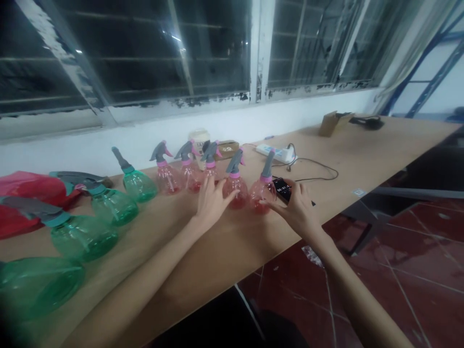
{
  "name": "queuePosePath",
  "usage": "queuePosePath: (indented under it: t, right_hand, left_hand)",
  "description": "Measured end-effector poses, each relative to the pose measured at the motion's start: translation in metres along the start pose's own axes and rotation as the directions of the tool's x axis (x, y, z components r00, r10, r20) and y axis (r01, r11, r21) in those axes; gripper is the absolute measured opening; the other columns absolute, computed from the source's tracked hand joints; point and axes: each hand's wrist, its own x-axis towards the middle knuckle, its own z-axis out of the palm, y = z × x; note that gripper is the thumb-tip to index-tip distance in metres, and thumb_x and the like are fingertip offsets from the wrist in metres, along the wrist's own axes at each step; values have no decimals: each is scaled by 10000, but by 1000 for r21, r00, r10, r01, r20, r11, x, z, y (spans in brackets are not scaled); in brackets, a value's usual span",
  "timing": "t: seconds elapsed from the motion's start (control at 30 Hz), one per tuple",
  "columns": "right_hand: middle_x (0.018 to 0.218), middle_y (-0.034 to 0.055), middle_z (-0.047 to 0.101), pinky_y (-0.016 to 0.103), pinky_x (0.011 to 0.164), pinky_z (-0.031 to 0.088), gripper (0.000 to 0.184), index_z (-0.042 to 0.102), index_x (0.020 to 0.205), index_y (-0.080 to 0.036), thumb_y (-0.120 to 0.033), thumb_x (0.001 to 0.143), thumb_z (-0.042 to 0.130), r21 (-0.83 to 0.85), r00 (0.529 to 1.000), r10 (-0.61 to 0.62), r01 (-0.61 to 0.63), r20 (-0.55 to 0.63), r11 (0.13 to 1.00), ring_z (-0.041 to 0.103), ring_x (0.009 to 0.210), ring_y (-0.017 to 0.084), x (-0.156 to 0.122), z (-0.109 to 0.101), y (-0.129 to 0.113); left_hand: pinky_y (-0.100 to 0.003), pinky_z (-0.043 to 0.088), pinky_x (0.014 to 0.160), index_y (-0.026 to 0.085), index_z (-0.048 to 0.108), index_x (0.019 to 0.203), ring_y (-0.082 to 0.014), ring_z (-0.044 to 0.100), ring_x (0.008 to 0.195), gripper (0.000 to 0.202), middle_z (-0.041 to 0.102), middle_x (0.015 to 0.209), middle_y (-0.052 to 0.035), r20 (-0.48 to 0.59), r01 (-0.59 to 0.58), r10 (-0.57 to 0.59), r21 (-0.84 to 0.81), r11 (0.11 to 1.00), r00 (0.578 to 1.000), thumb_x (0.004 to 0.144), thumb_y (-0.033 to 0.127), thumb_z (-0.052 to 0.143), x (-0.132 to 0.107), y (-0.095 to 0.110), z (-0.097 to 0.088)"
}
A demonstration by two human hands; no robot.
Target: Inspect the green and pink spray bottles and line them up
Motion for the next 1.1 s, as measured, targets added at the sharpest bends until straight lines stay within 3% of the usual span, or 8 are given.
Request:
queuePosePath:
  t: [0.1, 0.2, 0.4, 0.6, 0.73, 0.83, 0.97, 1.1]
  right_hand:
    - [1274, 232, 499, 497, 891, 464, 969, 383, 1312, -137, -751, 605, 630, 144, 996, 3, -16, 91, 989, 529, 1127, 350, 8, 21, 9]
    - [1280, 211, 517, 508, 947, 438, 985, 358, 1334, -151, -708, 589, 683, 253, 992, 0, -31, 123, 967, 536, 1140, 338, 13, 32, 4]
    - [1068, 173, 632, 475, 843, 484, 768, 506, 1147, -139, -709, 648, 633, 214, 986, 34, -69, 164, 974, 609, 978, 322, 14, 24, -8]
    - [1077, 158, 632, 479, 826, 491, 694, 498, 1128, -170, -659, 665, 668, 128, 979, -20, -6, 202, 992, 609, 983, 326, -9, 14, -25]
    - [1061, 157, 623, 493, 851, 482, 701, 482, 1152, -170, -657, 681, 659, 163, 961, -126, 87, 247, 983, 603, 987, 327, -31, 21, -53]
    - [1069, 151, 616, 504, 850, 477, 691, 468, 1171, -178, -653, 701, 644, 215, 933, -227, 170, 279, 962, 592, 998, 329, -44, 32, -82]
    - [1045, 141, 613, 496, 825, 482, 625, 486, 1113, -176, -641, 722, 630, 319, 886, -343, 243, 312, 916, 579, 984, 317, -56, 52, -124]
    - [997, 125, 619, 473, 829, 476, 605, 519, 1039, -161, -652, 705, 635, 443, 822, -472, 311, 319, 841, 573, 943, 290, -70, 76, -167]
  left_hand:
    - [-530, 268, 1033, 76, 604, 1175, -410, 410, 1200, 607, 523, 1194, -231, 13, -56, 55, 259, 964, 998, 838, 572, 509, 9, 0, 3]
    - [-499, 329, 996, 75, 599, 1191, -379, 448, 1166, 577, 541, 1168, -218, 38, -87, 78, 455, 886, 996, 859, 538, 503, 16, -1, 5]
    - [-470, 372, 954, 97, 576, 1241, -351, 485, 1106, 589, 546, 1139, -204, 71, -128, 107, 521, 844, 992, 872, 543, 472, 23, -9, 6]
    - [-410, 413, 891, 107, 562, 1256, -290, 531, 975, 511, 550, 1006, -151, 54, -118, 105, 387, 915, 993, 930, 466, 399, 0, -9, -6]
    - [-377, 415, 894, 156, 639, 1099, -233, 566, 916, 435, 580, 965, -99, 63, -29, 22, 114, 993, 998, 972, 401, 302, -34, -3, -35]
    - [-375, 392, 955, 187, 636, 1089, -234, 564, 1025, 436, 625, 1038, -94, 43, 70, -64, -142, 987, 997, 975, 407, 276, -63, 1, -64]
    - [-407, 367, 1021, 212, 517, 1277, -254, 539, 1159, 432, 581, 1275, -98, 33, 125, -121, -334, 934, 992, 911, 433, 458, -95, 8, -102]
    - [-429, 406, 981, 212, 496, 1290, -275, 578, 1097, 588, 625, 1192, -101, -21, 221, -234, -257, 941, 972, 760, 386, 683, -110, 15, -130]
